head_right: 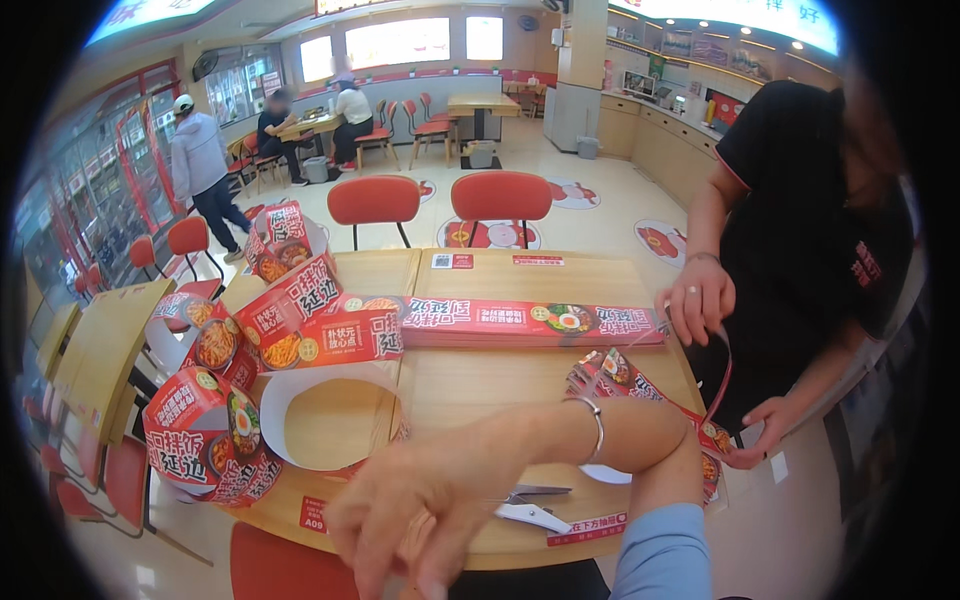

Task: The person assembles red promotional paper displays at a table. They fold printed paper strips into circular shapes, apply adhesive with a handheld dispenser, and place the finished rings on the table. A coworker across the table performs similar assembly actions.

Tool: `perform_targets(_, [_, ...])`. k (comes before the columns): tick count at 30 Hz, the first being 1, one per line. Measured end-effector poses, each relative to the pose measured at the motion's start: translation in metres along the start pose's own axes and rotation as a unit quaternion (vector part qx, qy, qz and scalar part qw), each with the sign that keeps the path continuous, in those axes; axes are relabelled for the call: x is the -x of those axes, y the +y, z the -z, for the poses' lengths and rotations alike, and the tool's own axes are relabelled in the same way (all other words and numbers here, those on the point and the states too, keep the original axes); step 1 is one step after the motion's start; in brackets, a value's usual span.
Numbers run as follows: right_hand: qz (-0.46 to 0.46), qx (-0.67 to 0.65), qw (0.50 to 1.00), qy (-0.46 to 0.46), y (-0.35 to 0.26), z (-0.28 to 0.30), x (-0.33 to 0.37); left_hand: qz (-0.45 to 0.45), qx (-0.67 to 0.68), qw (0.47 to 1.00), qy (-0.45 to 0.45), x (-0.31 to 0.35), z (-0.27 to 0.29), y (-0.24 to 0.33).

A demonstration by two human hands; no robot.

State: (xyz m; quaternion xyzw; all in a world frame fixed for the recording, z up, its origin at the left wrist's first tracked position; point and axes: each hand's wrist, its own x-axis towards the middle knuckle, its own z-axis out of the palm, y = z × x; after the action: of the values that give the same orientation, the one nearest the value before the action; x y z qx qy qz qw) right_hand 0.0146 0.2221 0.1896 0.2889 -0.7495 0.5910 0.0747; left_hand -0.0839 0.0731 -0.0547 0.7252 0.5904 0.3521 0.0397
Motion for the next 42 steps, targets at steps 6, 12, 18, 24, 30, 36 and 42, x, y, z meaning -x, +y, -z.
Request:
perform_targets(6, [-0.04,-0.102,0.991,0.074,-0.011,-0.036,0.0,-0.043,0.018,0.998,0.042,-0.007,-0.005,0.001])
perform_targets(12, [-0.13,0.173,0.958,0.186,-0.002,0.013,0.026,-0.046,0.009,0.996,0.073,0.0,-0.006,-0.005])
perform_targets(18, [-0.415,0.55,0.585,0.428,0.093,0.159,0.233,-0.042,0.019,0.998,0.052,-0.005,-0.005,0.002])
perform_targets(24, [-0.662,0.267,0.589,0.379,0.158,0.204,0.306,-0.049,0.018,0.995,0.08,0.007,-0.013,-0.014])
perform_targets(30, [-0.62,0.227,0.572,0.487,0.104,0.188,0.308,-0.072,0.043,0.994,0.076,0.004,-0.025,-0.011])
perform_targets(36, [-0.511,0.521,0.471,0.495,0.121,0.194,0.33,-0.042,0.058,0.996,0.06,0.006,-0.023,-0.007])
perform_targets(42, [-0.401,0.59,0.47,0.519,0.024,0.171,0.232,-0.013,0.08,0.996,0.046,-0.004,-0.008,0.008])
